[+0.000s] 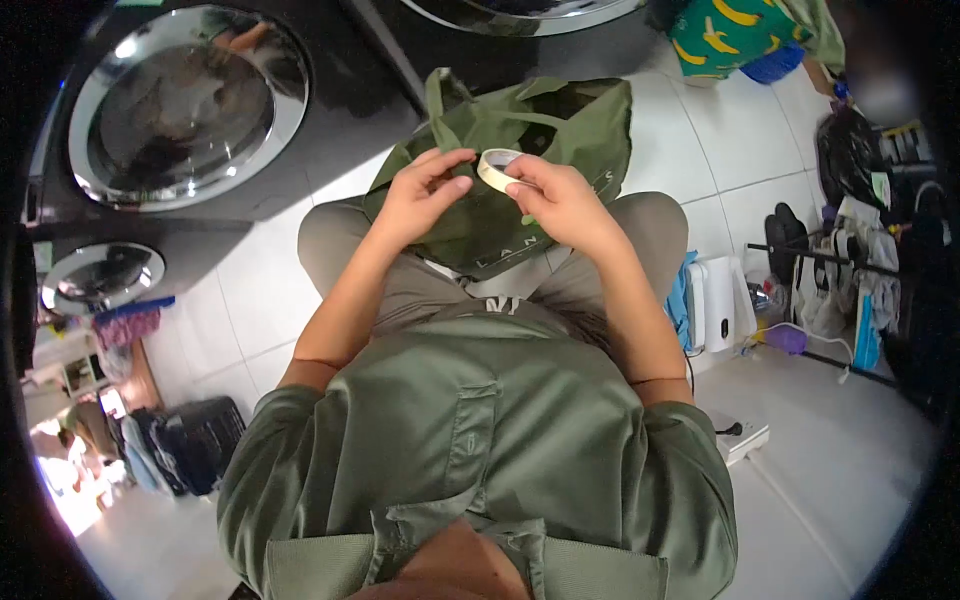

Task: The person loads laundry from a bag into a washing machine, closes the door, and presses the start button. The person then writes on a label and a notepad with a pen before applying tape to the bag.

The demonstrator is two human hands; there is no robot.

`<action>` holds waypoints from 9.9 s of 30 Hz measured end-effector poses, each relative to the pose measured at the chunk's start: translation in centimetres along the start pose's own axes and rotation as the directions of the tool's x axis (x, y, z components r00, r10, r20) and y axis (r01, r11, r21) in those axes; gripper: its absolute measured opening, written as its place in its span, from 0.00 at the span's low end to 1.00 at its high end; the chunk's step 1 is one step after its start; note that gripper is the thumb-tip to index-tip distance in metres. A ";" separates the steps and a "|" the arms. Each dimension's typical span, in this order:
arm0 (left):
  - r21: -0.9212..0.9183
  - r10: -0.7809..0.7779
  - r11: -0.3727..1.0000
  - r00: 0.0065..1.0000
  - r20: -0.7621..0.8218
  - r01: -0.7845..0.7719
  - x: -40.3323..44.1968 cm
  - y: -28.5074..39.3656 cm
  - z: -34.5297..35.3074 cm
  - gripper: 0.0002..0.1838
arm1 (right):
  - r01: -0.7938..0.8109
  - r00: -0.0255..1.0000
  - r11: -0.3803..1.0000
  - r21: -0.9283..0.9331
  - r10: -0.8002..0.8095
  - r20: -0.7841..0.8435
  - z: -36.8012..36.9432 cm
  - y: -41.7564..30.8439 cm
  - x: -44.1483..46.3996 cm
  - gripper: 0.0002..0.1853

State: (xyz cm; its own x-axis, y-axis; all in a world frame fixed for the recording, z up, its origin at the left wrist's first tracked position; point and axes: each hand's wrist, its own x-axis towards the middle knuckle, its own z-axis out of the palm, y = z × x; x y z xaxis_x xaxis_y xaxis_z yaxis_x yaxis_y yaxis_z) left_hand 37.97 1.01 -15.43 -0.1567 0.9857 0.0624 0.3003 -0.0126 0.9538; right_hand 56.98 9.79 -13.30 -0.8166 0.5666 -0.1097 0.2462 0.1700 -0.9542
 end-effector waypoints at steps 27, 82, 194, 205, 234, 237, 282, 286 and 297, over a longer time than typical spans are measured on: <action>0.291 0.245 0.937 0.956 -0.161 -0.191 1.2 -0.8 2.1 0.04 | 0.054 0.921 0.823 -0.565 -0.261 -0.291 0.2 1.4 2.7 0.08; -0.662 -0.263 0.747 0.943 -0.204 0.065 1.1 -4.3 3.7 0.12 | -0.176 0.979 0.943 -0.282 0.136 -0.154 0.5 2.1 6.4 0.16; 0.588 0.156 0.799 0.988 0.002 -0.127 2.0 -4.8 6.7 0.16 | -0.169 0.964 0.495 -0.852 -0.096 -0.247 3.7 5.3 2.9 0.06; 0.604 -0.049 0.795 0.989 0.139 -0.045 5.0 -6.6 7.7 0.03 | -0.183 0.960 0.560 -0.808 -0.076 -0.269 2.1 5.1 2.1 0.05; 0.206 -0.252 0.957 0.938 0.236 0.205 6.7 -4.7 9.1 0.12 | -0.028 0.669 0.635 -0.772 -0.562 -0.487 -0.1 5.1 -2.6 0.04; 0.606 -0.064 0.791 0.972 0.225 -0.088 6.9 -0.3 11.5 0.12 | -0.152 0.562 0.604 -0.782 -0.599 -0.571 -2.5 4.3 -6.1 0.07; 0.167 -0.288 0.955 0.905 0.312 0.246 4.8 -6.8 11.0 0.12 | -0.889 -0.134 -0.133 0.439 -0.840 -0.526 -42.8 0.1 -45.1 0.19; 0.210 -0.154 0.973 0.951 0.268 0.098 4.2 -8.8 10.2 0.14 | -0.648 -0.186 0.664 -0.372 -0.612 -0.768 -34.9 2.9 -33.8 0.20; -0.089 0.026 0.996 0.994 0.104 -0.017 1.3 -9.0 9.1 0.04 | -0.213 0.841 0.896 0.389 0.371 -0.395 6.2 13.3 -1.1 0.12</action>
State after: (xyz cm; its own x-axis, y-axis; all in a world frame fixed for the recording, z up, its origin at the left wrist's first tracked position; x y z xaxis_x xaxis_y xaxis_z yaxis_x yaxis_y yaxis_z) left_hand 43.61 3.94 -26.60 -0.0498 0.9972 0.0566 0.2179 -0.0444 0.9750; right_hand 57.97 6.43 -27.59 -0.3890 0.8576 -0.3364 0.1916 -0.2818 -0.9401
